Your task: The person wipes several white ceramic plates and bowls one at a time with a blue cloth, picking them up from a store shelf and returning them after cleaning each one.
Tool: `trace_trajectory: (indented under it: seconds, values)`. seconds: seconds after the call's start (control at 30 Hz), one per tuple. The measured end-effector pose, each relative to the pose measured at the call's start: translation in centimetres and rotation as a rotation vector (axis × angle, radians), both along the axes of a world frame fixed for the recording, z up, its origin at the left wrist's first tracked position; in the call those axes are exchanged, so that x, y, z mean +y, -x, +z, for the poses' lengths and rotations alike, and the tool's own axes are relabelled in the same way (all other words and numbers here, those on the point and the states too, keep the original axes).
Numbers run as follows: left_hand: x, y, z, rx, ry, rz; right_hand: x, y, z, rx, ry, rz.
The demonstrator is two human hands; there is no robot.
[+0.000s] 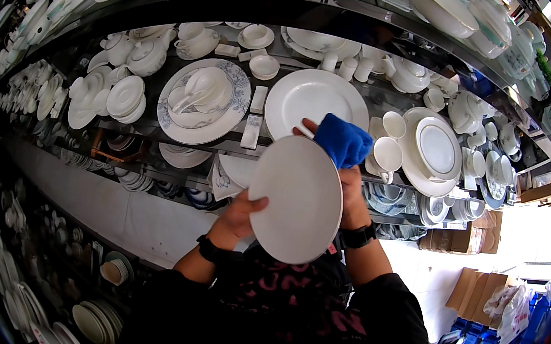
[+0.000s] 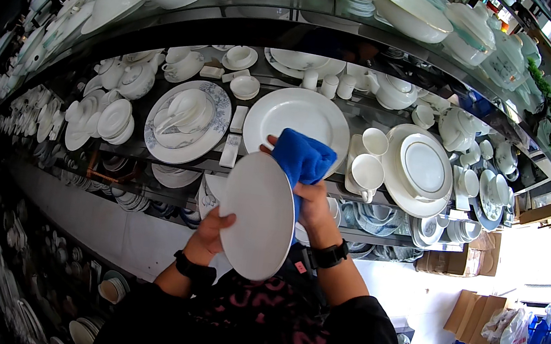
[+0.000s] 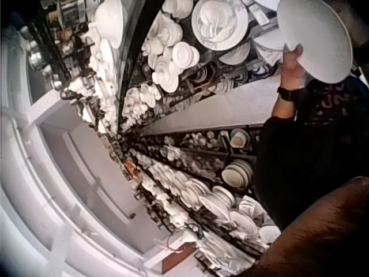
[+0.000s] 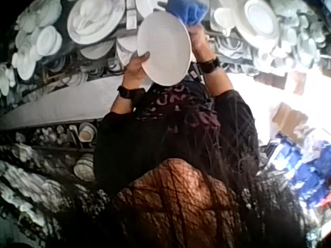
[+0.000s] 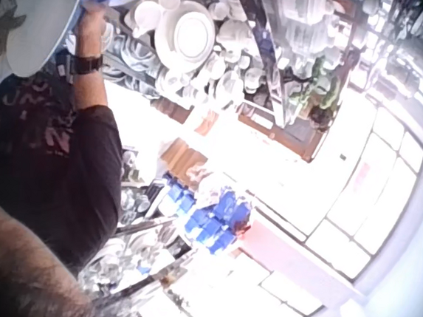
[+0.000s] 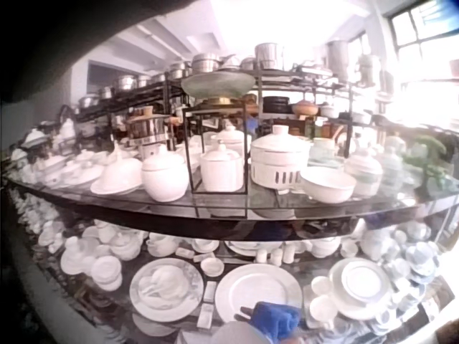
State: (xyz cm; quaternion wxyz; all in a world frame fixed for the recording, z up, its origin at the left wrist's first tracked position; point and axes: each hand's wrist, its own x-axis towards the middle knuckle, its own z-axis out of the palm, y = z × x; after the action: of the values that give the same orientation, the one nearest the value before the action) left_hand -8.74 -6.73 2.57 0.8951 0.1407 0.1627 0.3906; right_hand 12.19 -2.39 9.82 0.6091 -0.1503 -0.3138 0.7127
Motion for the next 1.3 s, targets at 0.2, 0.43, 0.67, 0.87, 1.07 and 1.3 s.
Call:
trace_trajectory:
  seconds: [0.2, 0.43, 0.67, 0.87, 1.07, 1.3]
  values:
    - [-0.7, -1.4, 0.2, -0.348, 0.144, -0.278, 0.3, 0.1, -3.1, 0.087, 0.110, 0.317]
    - [-1.2, 1.4, 0.5, -0.095, -0.204, -0.079, -0.9, -2.5, -0.1, -0.202, 0.316, 0.041]
    - [-0.4, 6.0, 2.4, 0.379, -0.668, -0.115, 0.1, -1.1, 2.9, -0.542, 0.161, -0.022]
    - [-0.8, 4.8, 1.3, 0.301, -0.336, 0.155, 1.8, -0.9, 2.4, -1.255, -0.344, -0.557]
    - [0.3, 2.4, 3.0, 0.210, -0.182, 0.422, 0.2, 0.5, -0.9, -1.456, -0.609, -0.856]
    - [2.1, 1.3, 1.1, 0.081, -0.205, 0.372, -5.4, 5.9, -2.1, -1.288, -0.585, -0.482]
